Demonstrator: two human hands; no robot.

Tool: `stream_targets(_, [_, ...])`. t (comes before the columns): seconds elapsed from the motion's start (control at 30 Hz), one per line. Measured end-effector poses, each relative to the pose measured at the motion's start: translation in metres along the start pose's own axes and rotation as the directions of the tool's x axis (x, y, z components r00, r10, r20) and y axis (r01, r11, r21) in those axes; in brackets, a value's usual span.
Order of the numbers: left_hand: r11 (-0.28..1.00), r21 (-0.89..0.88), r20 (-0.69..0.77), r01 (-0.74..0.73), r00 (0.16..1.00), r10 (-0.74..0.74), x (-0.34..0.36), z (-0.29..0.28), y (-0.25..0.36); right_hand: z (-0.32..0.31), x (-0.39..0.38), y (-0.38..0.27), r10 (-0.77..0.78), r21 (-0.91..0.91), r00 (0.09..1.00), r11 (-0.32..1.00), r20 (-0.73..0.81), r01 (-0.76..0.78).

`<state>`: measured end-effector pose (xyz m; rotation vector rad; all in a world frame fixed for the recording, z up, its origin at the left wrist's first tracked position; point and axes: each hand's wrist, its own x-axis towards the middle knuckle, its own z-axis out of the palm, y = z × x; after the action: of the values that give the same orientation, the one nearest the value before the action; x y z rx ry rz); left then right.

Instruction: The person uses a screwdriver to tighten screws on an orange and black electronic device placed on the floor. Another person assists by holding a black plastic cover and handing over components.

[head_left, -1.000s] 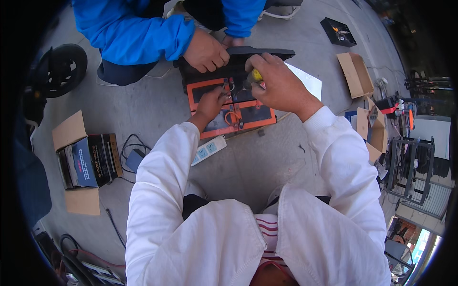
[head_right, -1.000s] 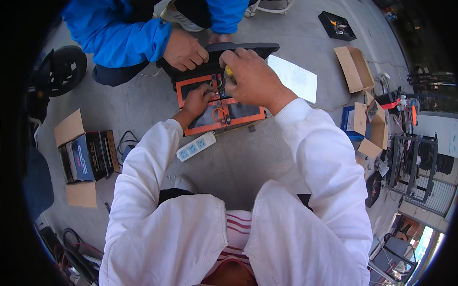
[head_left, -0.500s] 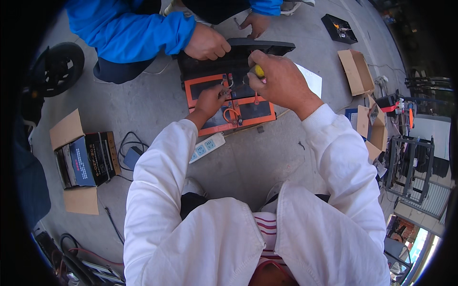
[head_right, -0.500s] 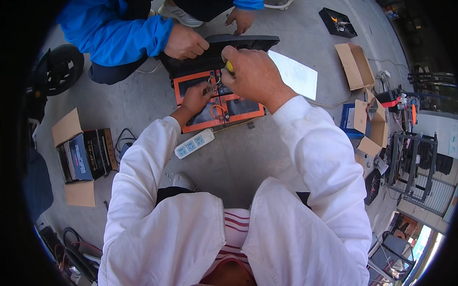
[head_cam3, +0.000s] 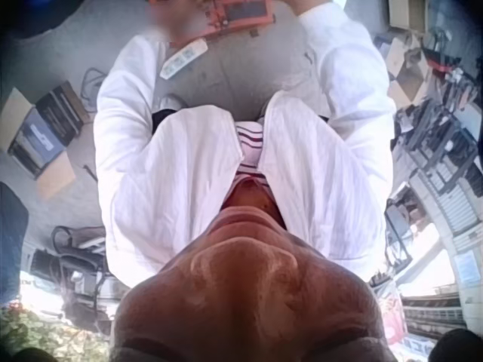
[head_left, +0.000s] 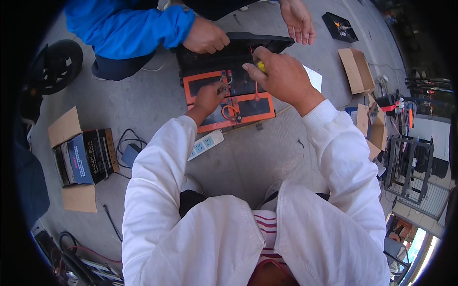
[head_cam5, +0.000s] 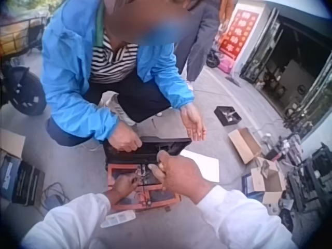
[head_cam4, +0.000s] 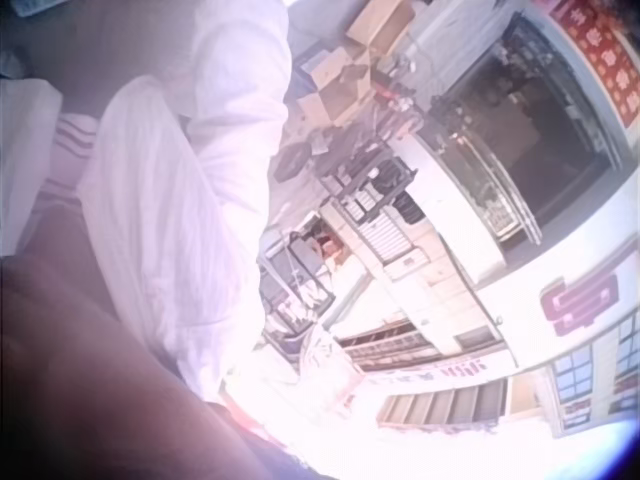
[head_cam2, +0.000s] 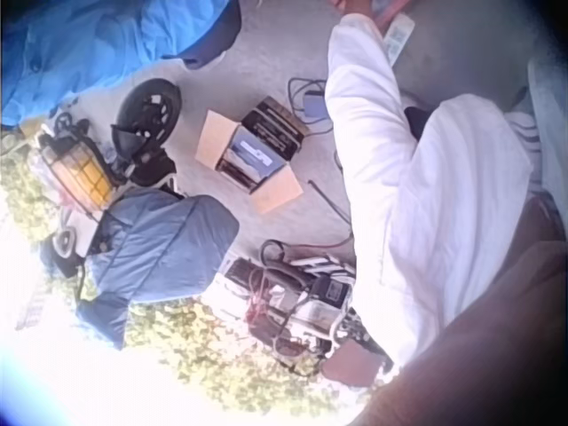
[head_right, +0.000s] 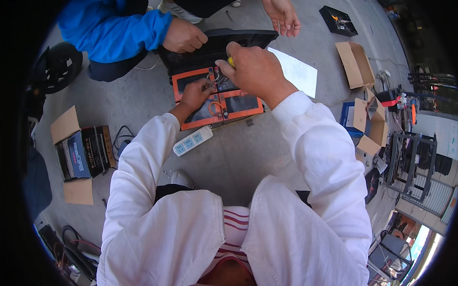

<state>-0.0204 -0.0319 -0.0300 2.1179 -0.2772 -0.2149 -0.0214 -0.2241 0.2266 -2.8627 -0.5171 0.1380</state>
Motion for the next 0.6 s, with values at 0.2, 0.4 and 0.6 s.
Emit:
stream_targets(0.2, [0.999,-0.003,0.016,-0.036,0.999,0.036,0.0,-0.002,0.003,0.004,-0.003,0.001,-0.077,0.017,0.993,0.997,-0.091,0.079])
stream_targets(0.4, [0.998,-0.039,0.013,-0.05,0.999,0.051,0.005,0.005,0.003,0.006,-0.006,0.012,-0.143,-0.016,0.978,0.99,-0.149,0.142])
stream_targets(0.6, [1.0,-0.015,0.029,0.014,0.999,-0.013,0.001,-0.001,0.006,-0.008,0.0,-0.003,-0.024,0.008,0.999,1.0,0.047,0.023])
